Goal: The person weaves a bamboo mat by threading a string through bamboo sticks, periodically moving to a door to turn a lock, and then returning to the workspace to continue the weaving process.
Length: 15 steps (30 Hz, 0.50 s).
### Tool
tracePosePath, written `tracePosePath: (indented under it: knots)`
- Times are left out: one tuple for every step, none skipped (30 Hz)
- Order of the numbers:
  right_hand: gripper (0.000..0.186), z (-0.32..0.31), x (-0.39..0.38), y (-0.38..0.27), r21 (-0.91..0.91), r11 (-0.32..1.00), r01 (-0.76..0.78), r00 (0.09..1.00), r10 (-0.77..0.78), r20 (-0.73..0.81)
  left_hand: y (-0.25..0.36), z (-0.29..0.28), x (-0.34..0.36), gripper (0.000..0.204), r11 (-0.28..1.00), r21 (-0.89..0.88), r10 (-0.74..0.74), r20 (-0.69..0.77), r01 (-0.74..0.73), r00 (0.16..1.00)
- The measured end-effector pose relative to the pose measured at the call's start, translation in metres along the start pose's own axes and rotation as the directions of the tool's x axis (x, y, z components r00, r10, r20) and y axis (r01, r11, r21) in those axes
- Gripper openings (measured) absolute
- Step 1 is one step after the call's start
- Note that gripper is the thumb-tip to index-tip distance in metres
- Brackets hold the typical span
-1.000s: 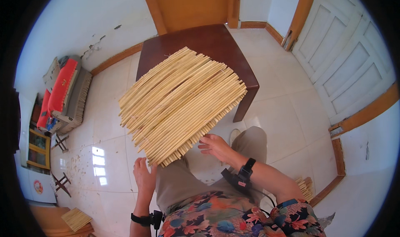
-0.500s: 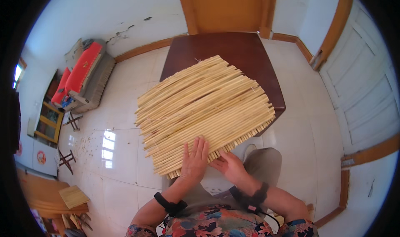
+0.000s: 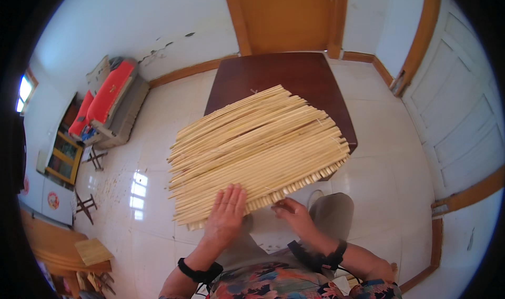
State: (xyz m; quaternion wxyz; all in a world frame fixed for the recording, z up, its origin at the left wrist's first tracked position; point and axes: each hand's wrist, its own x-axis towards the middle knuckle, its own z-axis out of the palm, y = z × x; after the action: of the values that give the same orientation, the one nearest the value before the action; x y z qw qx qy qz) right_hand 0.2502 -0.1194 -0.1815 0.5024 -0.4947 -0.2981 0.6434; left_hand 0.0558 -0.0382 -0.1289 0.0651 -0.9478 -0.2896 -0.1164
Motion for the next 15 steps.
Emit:
tracePosePath:
  knots:
    - [0.027, -0.003, 0.002, 0.004, -0.115, 0.987, 0.116, 0.988, -0.127, -0.09, -0.004, -0.005, -0.002, 0.045, 1.0, 0.008, 0.012, -0.018, -0.011, 1.0]
    - [0.031, -0.005, 0.005, 0.005, -0.237, 0.947, 0.215, 0.953, -0.257, -0.161, -0.007, -0.009, -0.003, 0.045, 1.0, 0.004, 0.03, -0.027, -0.03, 0.999]
    - [0.038, -0.004, 0.009, 0.002, -0.14, 0.943, 0.303, 0.933, -0.324, -0.157, -0.01, -0.014, -0.005, 0.044, 1.0, 0.009, 0.031, -0.051, -0.03, 0.998]
    - [0.038, 0.001, 0.013, -0.001, -0.142, 0.94, 0.31, 0.928, -0.332, -0.171, -0.013, -0.02, -0.008, 0.042, 0.999, 0.015, 0.03, -0.072, -0.029, 0.997]
    - [0.04, 0.004, 0.016, -0.004, -0.1, 0.926, 0.363, 0.916, -0.374, -0.142, -0.015, -0.029, -0.008, 0.04, 0.999, 0.019, 0.045, -0.091, -0.043, 0.995]
    - [0.041, 0.008, 0.019, -0.007, -0.058, 0.909, 0.414, 0.902, -0.418, -0.11, -0.015, -0.037, -0.007, 0.04, 0.998, 0.022, 0.061, -0.097, -0.059, 0.993]
    - [0.041, 0.014, 0.019, -0.013, -0.056, 0.905, 0.422, 0.897, -0.426, -0.115, -0.017, -0.046, -0.008, 0.039, 0.998, 0.013, 0.055, -0.117, -0.054, 0.992]
    - [0.041, 0.02, 0.014, -0.028, -0.245, 0.879, 0.409, 0.894, -0.44, -0.088, -0.015, -0.059, -0.005, 0.039, 0.999, 0.0, 0.039, -0.136, -0.039, 0.99]
    - [0.04, 0.026, 0.009, -0.042, -0.425, 0.819, 0.385, 0.892, -0.449, -0.057, -0.013, -0.071, -0.002, 0.039, 0.999, 0.003, 0.037, -0.138, -0.037, 0.99]
    - [0.04, 0.031, 0.004, -0.054, -0.425, 0.817, 0.39, 0.889, -0.455, -0.057, -0.013, -0.083, 0.001, 0.039, 0.999, -0.013, 0.031, -0.167, -0.034, 0.985]
    - [0.039, 0.036, 0.0, -0.064, -0.459, 0.75, 0.477, 0.837, -0.547, -0.024, -0.012, -0.095, 0.003, 0.039, 0.999, -0.029, 0.023, -0.196, -0.03, 0.98]
    - [0.038, 0.04, -0.005, -0.074, -0.489, 0.673, 0.556, 0.776, -0.631, 0.014, -0.011, -0.106, 0.005, 0.039, 0.999, -0.025, 0.025, -0.2, -0.03, 0.979]
    - [0.038, 0.045, -0.011, -0.086, -0.489, 0.66, 0.57, 0.763, -0.646, 0.017, -0.01, -0.117, 0.007, 0.04, 0.998, -0.054, 0.024, -0.235, -0.037, 0.972]
    - [0.036, 0.05, -0.017, -0.095, -0.473, 0.66, 0.583, 0.76, -0.649, 0.033, -0.01, -0.128, 0.006, 0.041, 0.995, -0.088, 0.017, -0.262, -0.042, 0.965]
    - [0.035, 0.056, -0.022, -0.104, -0.458, 0.66, 0.595, 0.758, -0.65, 0.048, -0.009, -0.138, 0.005, 0.041, 0.996, -0.079, 0.022, -0.27, -0.045, 0.963]
